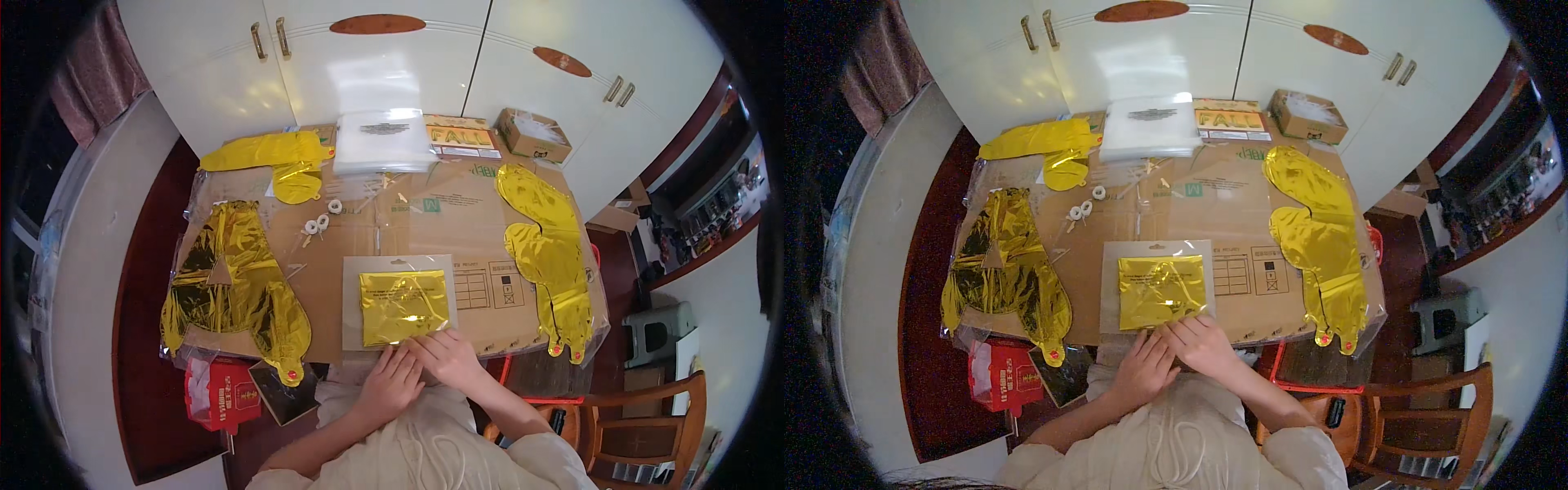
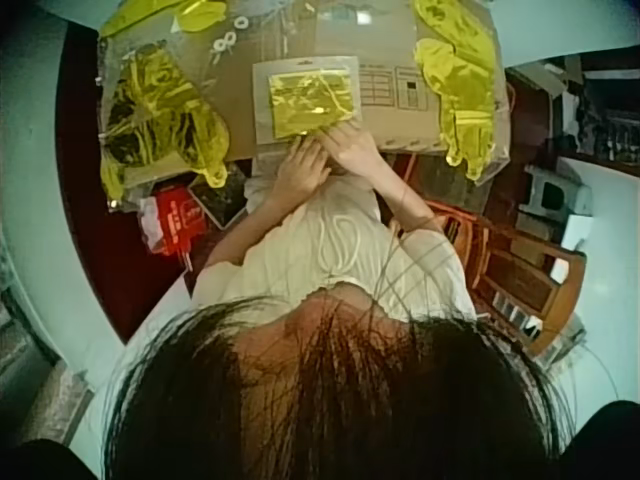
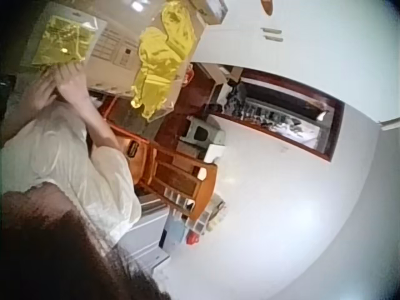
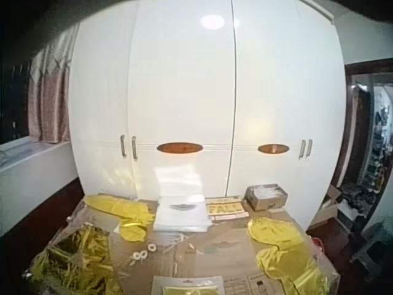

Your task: Folding deflated foil balloons and placing them onto cardboard backing sheets for retail packaging.

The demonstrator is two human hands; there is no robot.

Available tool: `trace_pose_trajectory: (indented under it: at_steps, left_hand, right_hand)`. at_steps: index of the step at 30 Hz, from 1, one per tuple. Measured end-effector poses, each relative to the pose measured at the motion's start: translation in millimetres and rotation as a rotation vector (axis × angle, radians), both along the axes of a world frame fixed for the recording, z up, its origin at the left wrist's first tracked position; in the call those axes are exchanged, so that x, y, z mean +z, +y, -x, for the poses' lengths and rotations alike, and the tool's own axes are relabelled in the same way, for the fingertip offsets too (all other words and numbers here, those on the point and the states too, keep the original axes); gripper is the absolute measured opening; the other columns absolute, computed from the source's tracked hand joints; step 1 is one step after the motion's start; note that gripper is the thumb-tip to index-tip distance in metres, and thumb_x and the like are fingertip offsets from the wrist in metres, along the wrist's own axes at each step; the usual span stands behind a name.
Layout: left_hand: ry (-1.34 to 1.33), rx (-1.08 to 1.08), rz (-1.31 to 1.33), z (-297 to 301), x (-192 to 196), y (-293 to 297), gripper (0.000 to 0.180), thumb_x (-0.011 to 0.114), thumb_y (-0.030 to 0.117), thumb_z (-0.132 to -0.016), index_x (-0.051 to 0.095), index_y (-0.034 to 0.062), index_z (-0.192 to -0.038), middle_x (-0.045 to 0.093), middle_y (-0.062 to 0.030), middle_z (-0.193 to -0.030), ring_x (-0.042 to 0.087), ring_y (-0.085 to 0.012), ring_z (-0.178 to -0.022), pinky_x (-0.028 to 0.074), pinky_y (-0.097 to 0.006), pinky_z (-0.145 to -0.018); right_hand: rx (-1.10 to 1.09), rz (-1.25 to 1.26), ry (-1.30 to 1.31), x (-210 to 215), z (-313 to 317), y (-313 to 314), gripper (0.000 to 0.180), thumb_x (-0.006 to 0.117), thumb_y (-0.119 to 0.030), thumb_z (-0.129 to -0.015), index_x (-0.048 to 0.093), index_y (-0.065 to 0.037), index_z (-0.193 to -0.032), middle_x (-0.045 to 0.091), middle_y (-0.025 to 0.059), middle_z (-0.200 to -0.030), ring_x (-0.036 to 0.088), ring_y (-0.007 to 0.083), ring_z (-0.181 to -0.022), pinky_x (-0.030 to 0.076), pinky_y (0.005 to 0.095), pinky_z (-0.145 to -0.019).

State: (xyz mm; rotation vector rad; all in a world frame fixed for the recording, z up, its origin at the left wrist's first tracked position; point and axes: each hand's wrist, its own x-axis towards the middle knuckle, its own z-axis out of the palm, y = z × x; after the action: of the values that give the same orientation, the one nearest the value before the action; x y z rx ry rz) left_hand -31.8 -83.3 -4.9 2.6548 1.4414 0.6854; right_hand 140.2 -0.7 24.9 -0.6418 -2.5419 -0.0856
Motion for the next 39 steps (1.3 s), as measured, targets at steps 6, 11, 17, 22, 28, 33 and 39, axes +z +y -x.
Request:
trace_pose_trajectory:
  at_steps: [6,11,17,22,28,33,39]
  left_hand:
    - [0.094,0.146,0.105,3,13,6,0.08,0.07,0.053,-0.078,0.052,-0.006,-0.129,0.047,-0.0255,-0.137,0.04,-0.0468,-0.132,0.031,-0.061,-0.108]
    - [0.158,0.19,0.138,8,13,4,0.086,0.068,0.059,-0.077,0.05,-0.0033,-0.134,0.045,-0.0218,-0.142,0.038,-0.0467,-0.133,0.03,-0.062,-0.109]
    - [0.198,0.209,0.159,14,15,2,0.086,0.069,0.058,-0.075,0.049,0.0005,-0.136,0.045,-0.0187,-0.142,0.04,-0.0426,-0.133,0.03,-0.059,-0.11]
    - [0.222,0.157,0.214,21,16,2,0.088,0.066,0.058,-0.08,0.044,-0.0015,-0.14,0.037,-0.0219,-0.148,0.033,-0.0463,-0.137,0.029,-0.06,-0.111]
    - [0.266,0.143,0.195,23,13,2,0.088,0.066,0.058,-0.079,0.044,-0.001,-0.14,0.037,-0.0208,-0.149,0.034,-0.046,-0.136,0.03,-0.06,-0.111]
    - [0.241,0.142,0.182,25,13,0,0.081,0.066,0.054,-0.081,0.047,-0.0008,-0.138,0.042,-0.0207,-0.145,0.039,-0.0399,-0.136,0.031,-0.054,-0.112]
    - [0.041,0.03,0.053,40,11,-18,0.047,0.072,0.027,-0.081,0.061,-0.0002,-0.118,0.06,-0.0177,-0.124,0.056,-0.0313,-0.121,0.047,-0.045,-0.1]
  right_hand:
    - [-0.061,0.006,-0.005,1,-7,-4,0.035,0.063,-0.016,-0.073,0.068,-0.008,-0.107,0.066,0.0024,-0.106,0.062,0.016,-0.095,0.047,0.0316,-0.079]
    - [-0.219,-0.009,0.02,-13,-29,-8,0.033,0.064,-0.017,-0.074,0.067,-0.008,-0.106,0.064,0.0041,-0.105,0.06,0.0201,-0.099,0.047,0.0339,-0.085]
    - [-0.265,0.069,0.068,-19,-37,-8,0.028,0.068,-0.014,-0.074,0.066,-0.008,-0.101,0.064,0.003,-0.104,0.06,0.0211,-0.099,0.047,0.0349,-0.085]
    - [-0.258,0.073,0.037,-24,-41,-7,0.029,0.066,-0.015,-0.073,0.067,-0.008,-0.101,0.064,0.0027,-0.105,0.06,0.0203,-0.1,0.047,0.035,-0.085]
    - [-0.225,0.039,0.012,-20,-43,-5,0.028,0.062,-0.016,-0.074,0.067,-0.008,-0.101,0.065,0.0029,-0.109,0.06,0.0196,-0.101,0.048,0.0346,-0.085]
    - [-0.218,0.041,-0.007,-15,-43,-2,0.028,0.062,-0.016,-0.074,0.067,-0.009,-0.101,0.065,0.0024,-0.11,0.06,0.0185,-0.098,0.047,0.0341,-0.085]
    - [-0.222,0.041,-0.037,-9,-39,-2,0.029,0.066,-0.015,-0.074,0.068,-0.011,-0.103,0.065,0.0008,-0.104,0.059,0.018,-0.089,0.047,0.0339,-0.08]
